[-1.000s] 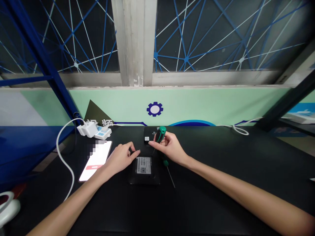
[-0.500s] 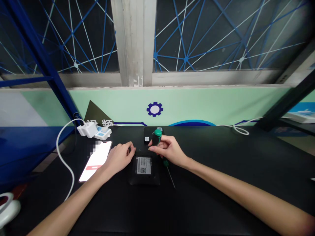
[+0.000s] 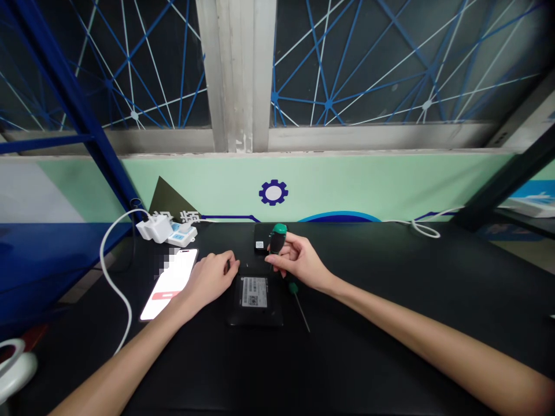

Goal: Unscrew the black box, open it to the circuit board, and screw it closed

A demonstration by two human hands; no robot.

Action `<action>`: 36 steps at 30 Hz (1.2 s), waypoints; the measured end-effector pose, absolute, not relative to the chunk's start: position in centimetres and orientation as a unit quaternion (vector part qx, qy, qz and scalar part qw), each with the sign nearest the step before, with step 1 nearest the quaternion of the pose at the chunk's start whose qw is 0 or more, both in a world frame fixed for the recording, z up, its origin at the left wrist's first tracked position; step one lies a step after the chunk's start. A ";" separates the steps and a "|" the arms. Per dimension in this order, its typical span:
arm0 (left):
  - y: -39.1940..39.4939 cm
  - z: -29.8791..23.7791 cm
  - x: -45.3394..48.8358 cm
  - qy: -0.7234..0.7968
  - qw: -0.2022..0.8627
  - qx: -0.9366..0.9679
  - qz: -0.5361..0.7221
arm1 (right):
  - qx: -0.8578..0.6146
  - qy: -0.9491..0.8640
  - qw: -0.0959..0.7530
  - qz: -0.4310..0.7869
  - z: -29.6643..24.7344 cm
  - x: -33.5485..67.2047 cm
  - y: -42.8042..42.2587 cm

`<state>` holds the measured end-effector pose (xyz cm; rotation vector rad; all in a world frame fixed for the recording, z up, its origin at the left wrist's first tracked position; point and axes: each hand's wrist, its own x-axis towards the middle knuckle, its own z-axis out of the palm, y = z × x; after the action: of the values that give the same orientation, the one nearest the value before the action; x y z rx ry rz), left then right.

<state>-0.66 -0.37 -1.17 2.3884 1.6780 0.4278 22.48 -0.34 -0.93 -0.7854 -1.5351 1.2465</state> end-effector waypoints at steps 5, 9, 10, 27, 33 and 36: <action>-0.4 -1.2 -0.7 0.566 0.093 0.806 0.144 | -0.307 -0.645 0.465 0.523 -0.8 22.8 -0.1; -0.3 -1.2 -0.7 0.565 0.093 0.807 0.145 | -0.278 -0.659 0.438 0.544 -0.6 23.0 -0.1; -0.3 -1.2 -0.7 0.565 0.094 0.807 0.146 | -0.271 -0.658 0.438 0.550 -0.6 23.0 -0.2; -0.2 -1.4 -0.9 0.562 0.094 0.809 0.147 | -0.273 -0.644 0.451 0.554 -0.5 22.3 -0.6; -0.3 -1.3 -0.8 0.563 0.095 0.808 0.148 | -0.276 -0.635 0.460 0.555 -0.5 22.5 -0.6; -0.4 -1.1 -0.7 0.563 0.093 0.808 0.145 | -0.289 -0.634 0.460 0.550 -0.5 22.3 -0.5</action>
<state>-0.70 -0.44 -1.12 2.3987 1.6713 0.4307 22.27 -0.54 -0.53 -0.7117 -1.5597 1.3547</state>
